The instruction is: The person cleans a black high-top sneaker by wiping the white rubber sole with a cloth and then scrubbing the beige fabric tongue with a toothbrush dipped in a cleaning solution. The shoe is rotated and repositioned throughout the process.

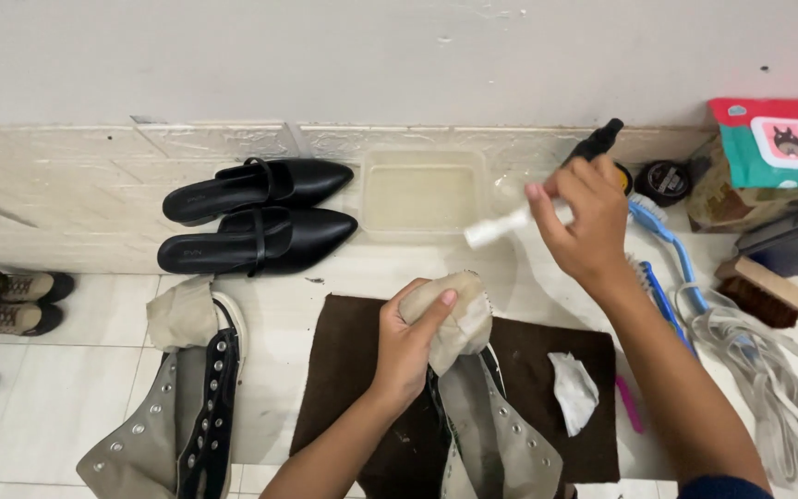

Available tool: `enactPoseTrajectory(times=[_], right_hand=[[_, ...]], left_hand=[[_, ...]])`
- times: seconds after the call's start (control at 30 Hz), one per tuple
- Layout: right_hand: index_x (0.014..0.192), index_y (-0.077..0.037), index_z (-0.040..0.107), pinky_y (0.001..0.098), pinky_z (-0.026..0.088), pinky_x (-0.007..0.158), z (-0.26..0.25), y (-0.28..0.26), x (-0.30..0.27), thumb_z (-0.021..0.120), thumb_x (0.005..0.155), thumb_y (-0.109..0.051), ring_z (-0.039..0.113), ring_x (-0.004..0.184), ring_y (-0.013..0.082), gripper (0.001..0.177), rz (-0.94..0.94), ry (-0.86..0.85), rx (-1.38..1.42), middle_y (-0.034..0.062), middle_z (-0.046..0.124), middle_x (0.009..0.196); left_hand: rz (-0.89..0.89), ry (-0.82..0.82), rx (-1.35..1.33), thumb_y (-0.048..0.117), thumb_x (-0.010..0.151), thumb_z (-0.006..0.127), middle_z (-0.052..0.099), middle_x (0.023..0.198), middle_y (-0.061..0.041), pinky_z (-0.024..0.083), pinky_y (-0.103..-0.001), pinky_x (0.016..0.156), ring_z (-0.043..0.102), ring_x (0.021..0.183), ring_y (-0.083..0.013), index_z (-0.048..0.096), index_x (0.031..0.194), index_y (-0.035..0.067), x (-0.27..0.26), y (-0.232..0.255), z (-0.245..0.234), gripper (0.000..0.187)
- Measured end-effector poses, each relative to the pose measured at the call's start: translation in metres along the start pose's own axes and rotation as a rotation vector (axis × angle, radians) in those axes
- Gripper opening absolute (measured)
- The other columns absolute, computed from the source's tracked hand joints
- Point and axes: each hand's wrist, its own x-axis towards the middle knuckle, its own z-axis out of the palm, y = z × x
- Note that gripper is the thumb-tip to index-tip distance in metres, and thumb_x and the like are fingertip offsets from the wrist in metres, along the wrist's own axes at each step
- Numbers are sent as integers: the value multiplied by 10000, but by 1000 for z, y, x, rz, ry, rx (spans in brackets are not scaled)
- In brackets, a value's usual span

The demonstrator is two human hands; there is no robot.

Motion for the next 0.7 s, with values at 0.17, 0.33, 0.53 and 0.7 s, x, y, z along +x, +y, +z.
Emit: enactPoseTrajectory(times=[0.17,0.33,0.53,0.7], right_hand=[[590,-147,500,370,364,664,-13,-21,-5,731,861,-367,420,651,270,419,-120,-15,266,23,436,612],[558,-172,460,377,349,650,16,-25,-25,691,863,-359,397,626,266,426,-183,70,295,9,410,583],[553,-185,462,389,327,642,22,2,-23,673,852,-312,377,593,275,388,-281,157,223,20,405,571],[510,-196,425,344,332,663,6,-35,-15,662,821,-294,358,587,209,403,-254,109,277,-27,412,536]], left_hand=[[-13,-8,-23,126,856,749,641,656,-104,479,-271,586,577,659,-143,711,823,21,-2,5,6,116],[7,-4,43,117,865,738,649,647,-114,487,-273,577,587,649,-148,714,820,11,-6,12,8,118],[33,-1,57,127,871,734,644,637,-109,493,-276,574,585,641,-144,715,815,15,-6,11,6,127],[48,-1,78,115,874,736,650,630,-106,487,-262,572,584,634,-138,719,807,16,-5,2,2,121]])
